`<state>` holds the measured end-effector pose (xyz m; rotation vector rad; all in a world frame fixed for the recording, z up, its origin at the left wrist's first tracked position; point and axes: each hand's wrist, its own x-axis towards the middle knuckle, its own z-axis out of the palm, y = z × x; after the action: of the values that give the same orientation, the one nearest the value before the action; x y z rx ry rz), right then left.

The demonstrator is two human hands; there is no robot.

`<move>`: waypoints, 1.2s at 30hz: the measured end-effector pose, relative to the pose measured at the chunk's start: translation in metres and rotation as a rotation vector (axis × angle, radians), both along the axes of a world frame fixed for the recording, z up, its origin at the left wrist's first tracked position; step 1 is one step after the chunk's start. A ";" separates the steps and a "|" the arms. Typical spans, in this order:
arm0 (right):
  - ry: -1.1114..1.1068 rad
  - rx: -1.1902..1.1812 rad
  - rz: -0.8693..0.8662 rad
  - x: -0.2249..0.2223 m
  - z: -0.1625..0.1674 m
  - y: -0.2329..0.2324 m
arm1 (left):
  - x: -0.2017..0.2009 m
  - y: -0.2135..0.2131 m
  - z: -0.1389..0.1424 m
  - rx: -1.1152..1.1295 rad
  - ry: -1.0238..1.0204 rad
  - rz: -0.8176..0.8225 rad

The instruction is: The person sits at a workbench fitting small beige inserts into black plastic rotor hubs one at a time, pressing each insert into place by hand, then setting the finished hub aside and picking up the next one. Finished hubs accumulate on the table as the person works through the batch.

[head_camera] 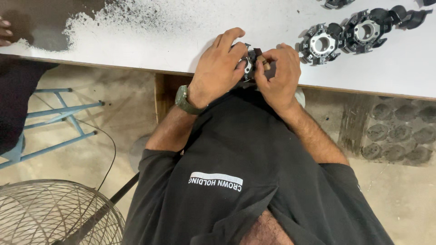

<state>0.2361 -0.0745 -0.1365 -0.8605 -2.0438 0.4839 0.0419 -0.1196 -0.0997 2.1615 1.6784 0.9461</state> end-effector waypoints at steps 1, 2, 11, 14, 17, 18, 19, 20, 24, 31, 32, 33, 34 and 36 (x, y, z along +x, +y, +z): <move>-0.003 0.007 -0.001 0.000 0.000 0.000 | 0.001 0.001 -0.001 -0.008 0.000 0.006; -0.005 0.013 -0.002 0.000 -0.001 0.001 | 0.001 0.001 -0.001 -0.017 0.001 0.012; -0.043 -0.011 -0.019 0.001 -0.003 0.003 | 0.002 0.000 -0.003 0.084 0.000 0.023; -0.018 0.013 -0.005 0.004 -0.002 0.001 | 0.006 -0.001 -0.009 0.074 -0.034 0.045; 0.009 0.033 0.028 0.006 0.002 -0.007 | 0.008 -0.005 -0.015 0.061 -0.112 0.076; 0.013 0.035 0.041 0.007 0.003 -0.010 | 0.009 -0.006 -0.016 0.079 -0.125 0.082; 0.001 0.039 0.038 0.007 0.004 -0.013 | 0.009 -0.007 -0.018 0.097 -0.138 0.090; -0.010 0.042 0.035 0.006 0.004 -0.015 | 0.009 -0.008 -0.019 0.113 -0.150 0.098; -0.025 0.039 0.014 0.003 0.002 -0.015 | 0.008 -0.007 -0.025 0.100 -0.240 0.116; -0.007 0.078 0.036 0.003 -0.004 -0.011 | 0.007 -0.004 -0.030 0.148 -0.288 0.111; -0.004 0.090 0.042 0.003 -0.004 -0.011 | 0.007 -0.003 -0.030 0.151 -0.302 0.108; -0.001 0.101 0.048 0.004 -0.005 -0.010 | 0.007 -0.003 -0.031 0.158 -0.296 0.108; 0.000 0.101 0.039 0.004 -0.005 -0.010 | 0.007 -0.002 -0.031 0.164 -0.291 0.108; 0.005 0.096 0.023 0.003 -0.005 -0.009 | 0.007 -0.001 -0.032 0.177 -0.285 0.109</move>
<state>0.2395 -0.0834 -0.1417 -0.7782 -2.0568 0.3972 0.0491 -0.1209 -0.1319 1.9382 1.6391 1.4073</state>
